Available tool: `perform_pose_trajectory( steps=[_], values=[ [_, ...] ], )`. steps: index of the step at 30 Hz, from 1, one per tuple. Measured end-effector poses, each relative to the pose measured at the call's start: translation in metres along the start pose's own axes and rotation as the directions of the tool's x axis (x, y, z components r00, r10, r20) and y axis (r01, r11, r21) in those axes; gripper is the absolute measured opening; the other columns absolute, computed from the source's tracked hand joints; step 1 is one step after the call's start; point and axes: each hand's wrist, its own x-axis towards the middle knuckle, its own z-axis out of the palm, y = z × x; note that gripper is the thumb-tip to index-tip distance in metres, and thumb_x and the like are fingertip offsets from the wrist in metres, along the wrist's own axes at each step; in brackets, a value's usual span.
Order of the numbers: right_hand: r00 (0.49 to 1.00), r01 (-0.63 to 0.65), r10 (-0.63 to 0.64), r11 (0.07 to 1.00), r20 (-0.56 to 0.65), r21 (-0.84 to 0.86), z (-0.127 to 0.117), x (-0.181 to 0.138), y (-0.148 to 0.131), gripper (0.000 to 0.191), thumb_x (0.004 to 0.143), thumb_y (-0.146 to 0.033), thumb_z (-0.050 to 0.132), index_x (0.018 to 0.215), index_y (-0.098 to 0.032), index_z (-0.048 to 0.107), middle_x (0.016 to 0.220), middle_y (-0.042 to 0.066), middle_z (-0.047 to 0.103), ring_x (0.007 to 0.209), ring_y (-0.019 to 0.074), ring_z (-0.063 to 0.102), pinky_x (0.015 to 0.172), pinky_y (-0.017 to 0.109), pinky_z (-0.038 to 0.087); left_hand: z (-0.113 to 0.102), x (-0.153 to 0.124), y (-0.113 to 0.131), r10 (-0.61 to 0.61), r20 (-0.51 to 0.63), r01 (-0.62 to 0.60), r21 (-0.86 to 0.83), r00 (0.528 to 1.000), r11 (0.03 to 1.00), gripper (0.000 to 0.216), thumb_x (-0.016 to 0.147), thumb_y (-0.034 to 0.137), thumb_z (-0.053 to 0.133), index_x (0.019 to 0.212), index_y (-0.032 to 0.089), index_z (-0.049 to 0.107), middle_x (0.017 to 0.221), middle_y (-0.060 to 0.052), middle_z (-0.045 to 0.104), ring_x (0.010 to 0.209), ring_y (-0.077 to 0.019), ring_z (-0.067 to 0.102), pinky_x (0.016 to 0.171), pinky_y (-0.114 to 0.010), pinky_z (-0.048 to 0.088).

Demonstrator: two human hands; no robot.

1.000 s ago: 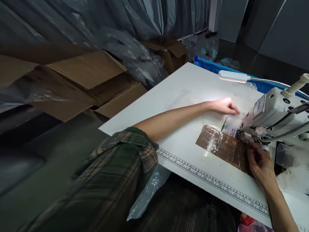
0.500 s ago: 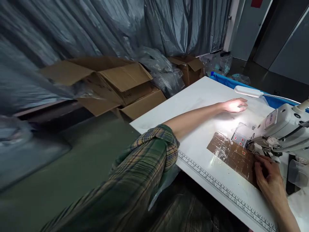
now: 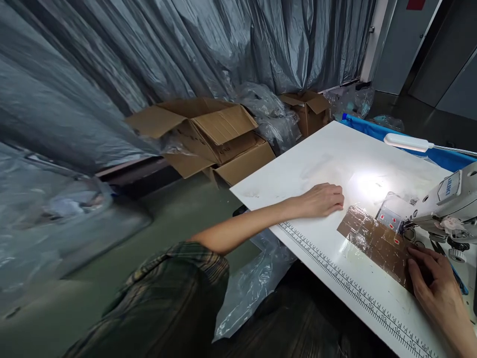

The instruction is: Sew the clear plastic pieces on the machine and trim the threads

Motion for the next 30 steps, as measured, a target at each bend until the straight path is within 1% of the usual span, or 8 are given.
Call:
perform_pose_trajectory(
  steps=[2, 4, 8, 10, 13, 19, 23, 30],
  values=[
    [1.000, -0.017, 0.017, 1.000, -0.005, 0.012, 0.000, 0.001, 0.001, 0.040, 0.090, -0.053, 0.051, 0.102, -0.023, 0.074, 0.106, 0.013, 0.070, 0.099, 0.0301, 0.063, 0.086, 0.051, 0.053, 0.013, -0.001, 0.022, -0.010, -0.007, 0.009, -0.107, 1.000, 0.994, 0.027, 0.103, 0.025, 0.044, 0.092, 0.011, 0.063, 0.089, -0.009, 0.067, 0.073, -0.0150, 0.060, 0.066, -0.028, 0.050],
    [0.999, -0.044, 0.045, 0.999, -0.016, 0.031, 0.000, 0.003, -0.001, 0.039, 0.090, -0.054, 0.052, 0.100, -0.023, 0.075, 0.105, 0.012, 0.070, 0.098, 0.0296, 0.064, 0.087, 0.051, 0.053, 0.024, 0.000, 0.048, 0.100, -0.004, -0.097, -0.292, 0.995, 0.952, 0.029, 0.106, 0.028, 0.039, 0.101, 0.010, 0.061, 0.094, -0.011, 0.069, 0.077, -0.0146, 0.064, 0.067, -0.027, 0.055],
    [0.994, -0.104, 0.108, 0.988, -0.027, 0.117, -0.007, 0.008, -0.011, 0.043, 0.091, -0.058, 0.051, 0.094, -0.023, 0.075, 0.100, 0.012, 0.071, 0.097, 0.0285, 0.065, 0.090, 0.050, 0.053, 0.034, 0.008, 0.078, 0.468, -0.120, -0.470, -0.439, 0.875, 0.766, 0.027, 0.103, 0.023, 0.046, 0.126, 0.011, 0.053, 0.142, -0.019, 0.054, 0.134, -0.0207, 0.052, 0.105, -0.038, 0.051],
    [0.988, -0.150, 0.151, 0.976, 0.008, 0.155, -0.011, 0.010, -0.017, 0.047, 0.093, -0.060, 0.047, 0.092, -0.022, 0.074, 0.098, 0.012, 0.071, 0.096, 0.0275, 0.065, 0.091, 0.048, 0.052, 0.031, 0.018, 0.075, 0.515, -0.157, -0.529, -0.425, 0.842, 0.735, 0.026, 0.104, 0.021, 0.044, 0.126, 0.012, 0.055, 0.141, -0.019, 0.054, 0.137, -0.0206, 0.049, 0.110, -0.040, 0.048],
    [0.977, -0.213, 0.208, 0.961, 0.042, 0.174, -0.015, 0.013, -0.025, 0.054, 0.098, -0.060, 0.036, 0.091, -0.022, 0.073, 0.097, 0.011, 0.071, 0.096, 0.0264, 0.066, 0.090, 0.046, 0.052, 0.024, 0.035, 0.060, 0.447, -0.163, -0.475, -0.375, 0.879, 0.796, 0.029, 0.104, 0.030, 0.046, 0.125, 0.014, 0.057, 0.129, -0.016, 0.062, 0.121, -0.0212, 0.059, 0.100, -0.039, 0.053],
    [0.985, -0.167, 0.159, 0.980, 0.072, 0.112, -0.013, 0.018, -0.033, 0.050, 0.091, -0.063, 0.051, 0.109, -0.019, 0.070, 0.095, 0.012, 0.070, 0.086, 0.0265, 0.065, 0.079, 0.045, 0.055, 0.029, 0.047, 0.065, 0.187, -0.045, -0.192, -0.224, 0.981, 0.955, 0.060, 0.084, 0.063, 0.066, 0.119, 0.015, 0.058, 0.119, -0.014, 0.061, 0.102, -0.0267, 0.061, 0.085, -0.043, 0.054],
    [0.986, -0.116, 0.107, 0.991, 0.125, 0.068, -0.011, 0.021, -0.037, 0.049, 0.090, -0.060, 0.055, 0.114, -0.020, 0.068, 0.099, 0.013, 0.069, 0.092, 0.0284, 0.065, 0.082, 0.047, 0.055, 0.038, 0.048, 0.078, 0.205, -0.033, -0.208, -0.135, 0.978, 0.969, 0.022, 0.097, 0.031, 0.047, 0.103, 0.017, 0.062, 0.113, -0.010, 0.063, 0.092, -0.0205, 0.061, 0.076, -0.034, 0.050],
    [0.964, -0.152, 0.134, 0.986, 0.229, 0.064, -0.016, 0.031, -0.045, 0.025, 0.089, -0.040, 0.055, 0.077, -0.022, 0.068, 0.089, 0.008, 0.071, 0.079, 0.0227, 0.067, 0.071, 0.037, 0.053, 0.011, 0.067, 0.069, 0.231, 0.105, -0.172, -0.401, 0.967, 0.900, 0.031, 0.088, 0.008, 0.040, 0.104, 0.017, 0.064, 0.100, -0.005, 0.071, 0.082, -0.0142, 0.064, 0.064, -0.024, 0.045]
  ],
)
